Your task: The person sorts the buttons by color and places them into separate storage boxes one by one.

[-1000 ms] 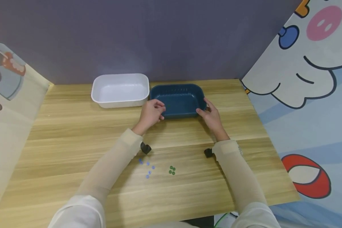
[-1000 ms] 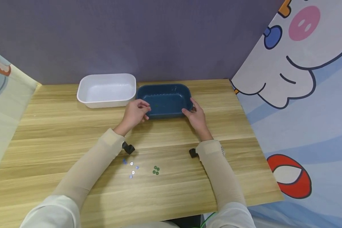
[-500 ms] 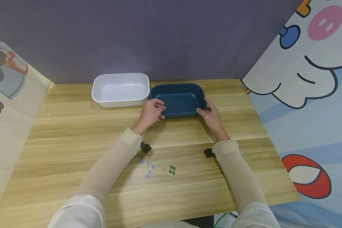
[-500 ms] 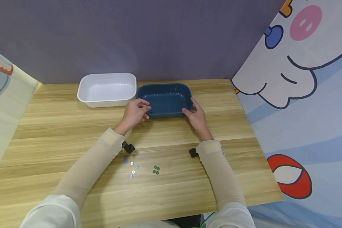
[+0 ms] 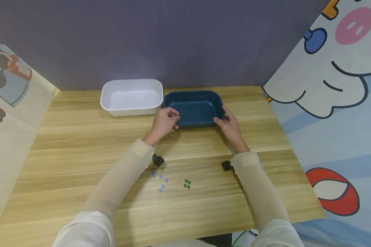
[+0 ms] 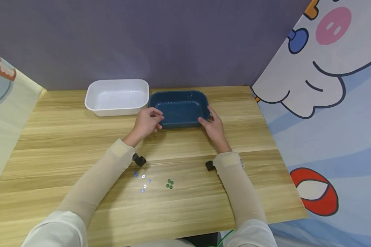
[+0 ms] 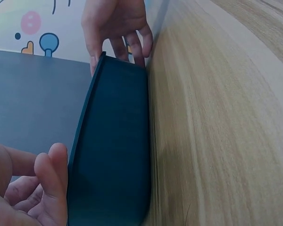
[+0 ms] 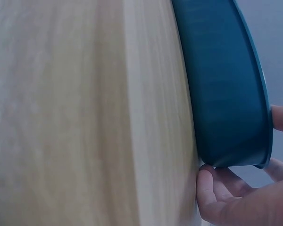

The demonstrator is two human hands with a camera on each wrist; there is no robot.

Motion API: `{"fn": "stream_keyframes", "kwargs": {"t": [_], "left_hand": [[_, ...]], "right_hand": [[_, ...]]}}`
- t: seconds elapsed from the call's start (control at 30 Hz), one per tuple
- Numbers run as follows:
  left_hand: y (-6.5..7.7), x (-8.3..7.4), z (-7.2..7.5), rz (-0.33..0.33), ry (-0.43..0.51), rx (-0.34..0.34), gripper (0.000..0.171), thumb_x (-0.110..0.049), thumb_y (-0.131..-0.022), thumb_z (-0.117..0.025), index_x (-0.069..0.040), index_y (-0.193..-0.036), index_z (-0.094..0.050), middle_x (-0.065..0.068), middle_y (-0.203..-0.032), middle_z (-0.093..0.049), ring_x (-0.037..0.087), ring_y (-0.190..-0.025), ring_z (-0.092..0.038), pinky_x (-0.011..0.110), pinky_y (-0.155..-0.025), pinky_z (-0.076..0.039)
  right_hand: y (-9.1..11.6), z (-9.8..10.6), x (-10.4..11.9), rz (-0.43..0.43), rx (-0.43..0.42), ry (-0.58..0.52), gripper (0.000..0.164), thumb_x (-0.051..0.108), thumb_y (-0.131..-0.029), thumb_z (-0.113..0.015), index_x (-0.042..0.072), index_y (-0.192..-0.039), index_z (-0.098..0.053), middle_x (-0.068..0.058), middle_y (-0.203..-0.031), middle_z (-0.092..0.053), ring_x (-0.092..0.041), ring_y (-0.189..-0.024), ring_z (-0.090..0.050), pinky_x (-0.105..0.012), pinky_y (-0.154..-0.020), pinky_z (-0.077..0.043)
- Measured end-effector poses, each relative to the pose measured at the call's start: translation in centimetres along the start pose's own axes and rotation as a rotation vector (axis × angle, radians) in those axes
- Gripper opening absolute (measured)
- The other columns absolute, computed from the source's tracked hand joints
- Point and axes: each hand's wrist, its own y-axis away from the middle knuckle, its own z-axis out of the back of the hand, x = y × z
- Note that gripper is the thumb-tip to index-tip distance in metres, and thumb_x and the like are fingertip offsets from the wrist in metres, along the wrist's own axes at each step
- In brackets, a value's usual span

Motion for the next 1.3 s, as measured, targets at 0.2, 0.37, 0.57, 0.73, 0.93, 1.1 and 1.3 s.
{"fn": "stream_keyframes", "kwargs": {"t": [0.2, 0.37, 0.57, 0.73, 0.93, 1.1, 1.3], "left_hand": [[0.2, 0.0, -0.1, -0.006, -0.019, -0.002, 0.018, -0.007, -0.098, -0.066, 0.005, -0.112, -0.068, 0.022, -0.102, -0.071, 0.020, -0.061, -0.067, 0.027, -0.048, -0.055], [0.4, 0.1, -0.2, -0.010, -0.030, 0.004, 0.018, -0.007, -0.098, -0.066, 0.005, -0.111, -0.068, 0.021, -0.100, -0.071, 0.021, -0.062, -0.067, 0.028, -0.050, -0.056], [0.9, -0.1, -0.2, -0.018, -0.043, 0.017, 0.018, -0.009, -0.098, -0.066, 0.003, -0.111, -0.069, 0.020, -0.100, -0.071, 0.028, -0.067, -0.070, 0.030, -0.049, -0.057], [1.3, -0.2, -0.2, -0.028, -0.049, 0.026, 0.016, -0.007, -0.098, -0.066, 0.004, -0.109, -0.069, 0.023, -0.098, -0.071, 0.036, -0.071, -0.070, 0.028, -0.048, -0.056], [2.1, -0.3, -0.4, -0.024, -0.050, 0.048, 0.014, -0.006, -0.097, -0.067, 0.004, -0.107, -0.069, 0.024, -0.098, -0.070, 0.043, -0.075, -0.070, 0.025, -0.045, -0.052], [2.8, -0.2, -0.6, -0.016, -0.059, 0.079, 0.013, -0.007, -0.097, -0.067, 0.002, -0.106, -0.070, 0.024, -0.094, -0.070, 0.044, -0.070, -0.068, 0.025, -0.042, -0.049], [3.7, 0.0, -0.7, -0.013, -0.095, 0.111, 0.009, -0.006, -0.096, -0.068, -0.001, -0.104, -0.070, 0.020, -0.095, -0.071, 0.042, -0.068, -0.066, 0.024, -0.042, -0.048]], "right_hand": [[0.3, 0.1, 0.6, -0.044, 0.005, -0.015, 0.075, 0.023, -0.097, -0.071, 0.025, -0.160, -0.031, -0.019, -0.157, -0.034, -0.031, -0.128, -0.053, -0.021, -0.079, -0.049], [1.5, 0.0, 2.7, -0.053, 0.029, -0.002, 0.074, 0.017, -0.098, -0.067, 0.016, -0.161, -0.028, -0.024, -0.156, -0.033, -0.035, -0.128, -0.052, -0.023, -0.079, -0.049], [2.5, 0.0, 4.0, -0.043, 0.040, 0.022, 0.073, 0.018, -0.100, -0.065, 0.013, -0.161, -0.026, -0.027, -0.154, -0.033, -0.035, -0.127, -0.053, -0.030, -0.085, -0.051], [2.4, 0.1, 4.2, -0.042, 0.039, 0.014, 0.073, 0.018, -0.099, -0.065, 0.014, -0.161, -0.026, -0.027, -0.154, -0.033, -0.033, -0.124, -0.054, -0.034, -0.088, -0.050], [2.4, 0.3, 4.0, -0.040, 0.048, 0.023, 0.074, 0.019, -0.100, -0.064, 0.013, -0.161, -0.024, -0.028, -0.155, -0.032, -0.028, -0.120, -0.056, -0.032, -0.085, -0.051], [1.9, 0.3, 3.6, -0.050, 0.047, 0.021, 0.074, 0.019, -0.099, -0.065, 0.015, -0.161, -0.025, -0.026, -0.155, -0.032, -0.034, -0.127, -0.053, -0.028, -0.083, -0.050], [0.3, 0.4, 1.2, -0.056, 0.039, 0.003, 0.076, 0.025, -0.098, -0.069, 0.026, -0.161, -0.026, -0.020, -0.156, -0.033, -0.032, -0.128, -0.052, -0.025, -0.081, -0.049]]}}
